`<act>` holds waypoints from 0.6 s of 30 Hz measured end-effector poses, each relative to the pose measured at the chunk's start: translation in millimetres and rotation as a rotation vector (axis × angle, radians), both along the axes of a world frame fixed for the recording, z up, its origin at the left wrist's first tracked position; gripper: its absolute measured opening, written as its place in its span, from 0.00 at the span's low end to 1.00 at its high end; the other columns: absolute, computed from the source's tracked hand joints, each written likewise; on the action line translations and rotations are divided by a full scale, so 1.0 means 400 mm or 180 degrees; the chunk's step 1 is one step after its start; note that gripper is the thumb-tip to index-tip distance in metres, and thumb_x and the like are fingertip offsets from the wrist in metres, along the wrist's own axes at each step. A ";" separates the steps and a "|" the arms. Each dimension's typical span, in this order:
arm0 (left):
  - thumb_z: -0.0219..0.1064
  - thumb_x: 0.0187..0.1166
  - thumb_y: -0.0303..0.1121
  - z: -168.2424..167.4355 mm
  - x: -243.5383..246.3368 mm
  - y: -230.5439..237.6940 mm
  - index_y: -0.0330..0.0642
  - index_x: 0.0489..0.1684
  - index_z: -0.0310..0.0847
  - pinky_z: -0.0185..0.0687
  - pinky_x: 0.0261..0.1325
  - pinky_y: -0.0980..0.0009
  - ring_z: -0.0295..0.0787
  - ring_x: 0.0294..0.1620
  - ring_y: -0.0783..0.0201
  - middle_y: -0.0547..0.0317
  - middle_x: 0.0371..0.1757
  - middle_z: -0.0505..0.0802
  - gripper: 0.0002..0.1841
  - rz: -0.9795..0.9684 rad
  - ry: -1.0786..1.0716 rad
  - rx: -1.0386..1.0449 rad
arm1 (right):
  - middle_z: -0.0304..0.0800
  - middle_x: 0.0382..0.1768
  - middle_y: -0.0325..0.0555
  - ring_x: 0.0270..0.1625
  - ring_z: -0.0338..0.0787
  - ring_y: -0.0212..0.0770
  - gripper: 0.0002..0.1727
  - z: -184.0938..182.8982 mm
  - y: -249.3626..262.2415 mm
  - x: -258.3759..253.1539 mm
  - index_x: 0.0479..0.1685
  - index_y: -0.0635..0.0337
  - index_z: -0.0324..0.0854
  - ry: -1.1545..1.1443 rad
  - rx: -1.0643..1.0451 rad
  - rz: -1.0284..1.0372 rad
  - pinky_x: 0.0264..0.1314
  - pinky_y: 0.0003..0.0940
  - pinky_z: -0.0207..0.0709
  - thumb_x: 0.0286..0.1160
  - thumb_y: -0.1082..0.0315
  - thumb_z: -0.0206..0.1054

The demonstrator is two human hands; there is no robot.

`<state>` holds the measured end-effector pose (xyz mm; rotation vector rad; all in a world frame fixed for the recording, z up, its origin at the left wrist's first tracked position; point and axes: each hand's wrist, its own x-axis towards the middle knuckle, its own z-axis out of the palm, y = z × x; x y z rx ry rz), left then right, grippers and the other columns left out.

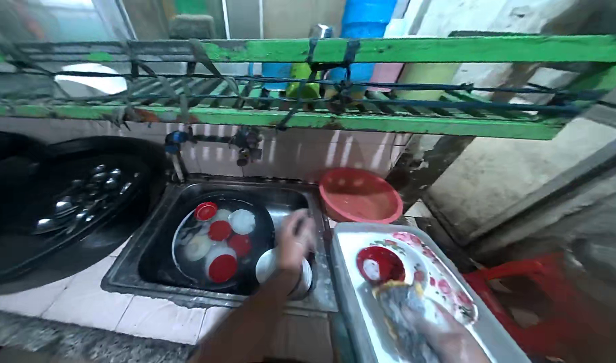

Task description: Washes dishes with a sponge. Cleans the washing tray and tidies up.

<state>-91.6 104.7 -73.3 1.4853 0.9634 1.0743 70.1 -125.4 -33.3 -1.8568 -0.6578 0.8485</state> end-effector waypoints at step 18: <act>0.60 0.87 0.42 0.053 0.299 -0.193 0.33 0.82 0.70 0.55 0.88 0.39 0.64 0.88 0.42 0.40 0.86 0.72 0.28 -0.2816 0.3134 0.0973 | 0.88 0.64 0.65 0.68 0.87 0.64 0.27 -0.057 0.017 -0.043 0.77 0.63 0.77 -0.1325 -0.1428 0.1717 0.74 0.66 0.74 0.78 0.67 0.69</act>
